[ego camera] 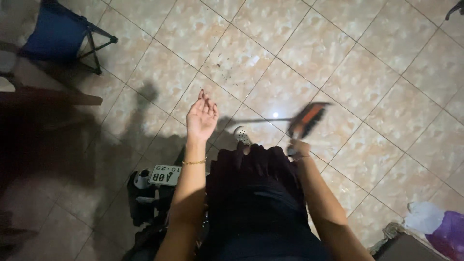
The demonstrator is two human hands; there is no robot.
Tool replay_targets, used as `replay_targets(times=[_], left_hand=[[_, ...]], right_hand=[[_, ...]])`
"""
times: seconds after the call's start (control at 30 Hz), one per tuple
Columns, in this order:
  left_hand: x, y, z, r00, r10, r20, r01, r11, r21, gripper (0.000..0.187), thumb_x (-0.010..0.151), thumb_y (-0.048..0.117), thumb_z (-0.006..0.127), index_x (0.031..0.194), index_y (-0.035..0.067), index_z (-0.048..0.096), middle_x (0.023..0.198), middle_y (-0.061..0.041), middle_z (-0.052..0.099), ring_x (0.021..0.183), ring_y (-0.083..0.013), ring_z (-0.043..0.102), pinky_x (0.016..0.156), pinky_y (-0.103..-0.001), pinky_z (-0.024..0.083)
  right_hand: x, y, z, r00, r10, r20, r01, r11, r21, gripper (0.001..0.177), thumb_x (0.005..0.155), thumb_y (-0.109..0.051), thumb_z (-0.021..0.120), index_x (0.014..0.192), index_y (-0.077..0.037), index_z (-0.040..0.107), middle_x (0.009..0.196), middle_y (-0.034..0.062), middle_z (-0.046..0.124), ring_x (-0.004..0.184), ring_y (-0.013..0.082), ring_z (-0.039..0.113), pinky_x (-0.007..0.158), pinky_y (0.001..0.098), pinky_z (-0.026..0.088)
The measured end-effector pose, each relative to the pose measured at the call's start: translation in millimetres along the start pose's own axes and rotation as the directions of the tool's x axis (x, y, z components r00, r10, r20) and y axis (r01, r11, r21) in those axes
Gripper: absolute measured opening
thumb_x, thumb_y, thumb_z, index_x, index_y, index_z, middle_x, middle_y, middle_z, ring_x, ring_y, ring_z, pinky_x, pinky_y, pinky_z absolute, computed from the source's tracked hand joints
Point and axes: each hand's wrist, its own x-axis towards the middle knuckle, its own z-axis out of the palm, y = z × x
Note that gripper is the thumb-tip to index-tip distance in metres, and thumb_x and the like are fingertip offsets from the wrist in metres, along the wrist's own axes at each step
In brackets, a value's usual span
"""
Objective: The recorder uses a broom to sweep dirt and debris from a tiled floor into a pile.
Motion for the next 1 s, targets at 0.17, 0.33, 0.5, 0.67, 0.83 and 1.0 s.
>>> replay_targets(times=[0.17,0.33,0.5,0.67,0.83,1.0], left_hand=[[0,3,-1,1.0,0.015,-0.022,-0.016,1.0,-0.024,0.029,0.1,0.015,0.058,0.127,0.016,0.066,0.109,0.003,0.066,0.098,-0.0123,0.062,0.093,-0.032,0.051],[8,1,-11,0.999,-0.018,-0.039,0.02,0.999,0.049,0.027,0.1,0.018,0.057,0.125,0.017,0.066,0.109,0.005,0.067,0.098,-0.0117,0.062,0.092,-0.032,0.051],[18,-6,1,0.997,-0.062,-0.035,0.064,0.997,0.046,0.028,0.1,0.017,0.057,0.126,0.016,0.066,0.11,0.005,0.067,0.099,-0.0111,0.062,0.092,-0.032,0.051],[37,-24,16,0.994,-0.105,0.001,0.105,0.992,0.076,0.029,0.1,0.016,0.058,0.128,0.015,0.066,0.111,0.004,0.067,0.098,-0.0125,0.061,0.092,-0.031,0.051],[52,-45,37,0.989,-0.141,-0.044,0.144,0.986,0.084,0.03,0.099,0.016,0.057,0.129,0.016,0.065,0.111,0.004,0.066,0.099,-0.0116,0.061,0.093,-0.031,0.05],[73,-60,48,0.994,-0.103,-0.039,0.106,0.991,0.078,0.028,0.1,0.016,0.057,0.127,0.014,0.065,0.111,0.003,0.066,0.099,-0.0127,0.061,0.094,-0.032,0.05]], right_hand=[[-8,-160,-22,0.946,-0.242,0.214,0.049,0.761,0.647,0.009,0.099,-0.006,0.055,0.101,0.002,0.058,0.083,0.0082,0.05,0.073,0.0154,0.047,0.06,0.0248,0.036],[-49,-280,-148,0.884,0.131,0.448,-0.461,0.4,0.792,0.022,0.09,-0.014,0.072,0.101,0.005,0.074,0.069,0.008,0.063,0.049,0.014,0.053,0.042,0.0303,0.043],[-67,-241,-195,0.942,0.105,0.318,-0.333,0.395,0.856,0.029,0.089,-0.012,0.07,0.115,0.002,0.075,0.072,0.0072,0.065,0.048,0.012,0.054,0.039,0.029,0.04],[-96,-203,-244,0.953,0.278,0.123,-0.244,0.46,0.854,0.032,0.089,-0.013,0.068,0.12,-0.006,0.074,0.07,0.0047,0.066,0.045,0.01,0.05,0.037,0.0281,0.036],[-76,-111,-273,0.869,0.493,-0.045,-0.17,0.382,0.908,0.022,0.091,-0.011,0.069,0.111,-0.003,0.072,0.065,0.0026,0.057,0.043,0.0106,0.047,0.036,0.0298,0.037],[-28,-39,-319,0.801,0.597,-0.052,-0.219,0.372,0.902,0.014,0.088,-0.007,0.074,0.097,0.003,0.068,0.065,0.0046,0.057,0.045,0.0128,0.051,0.038,0.0311,0.036]])
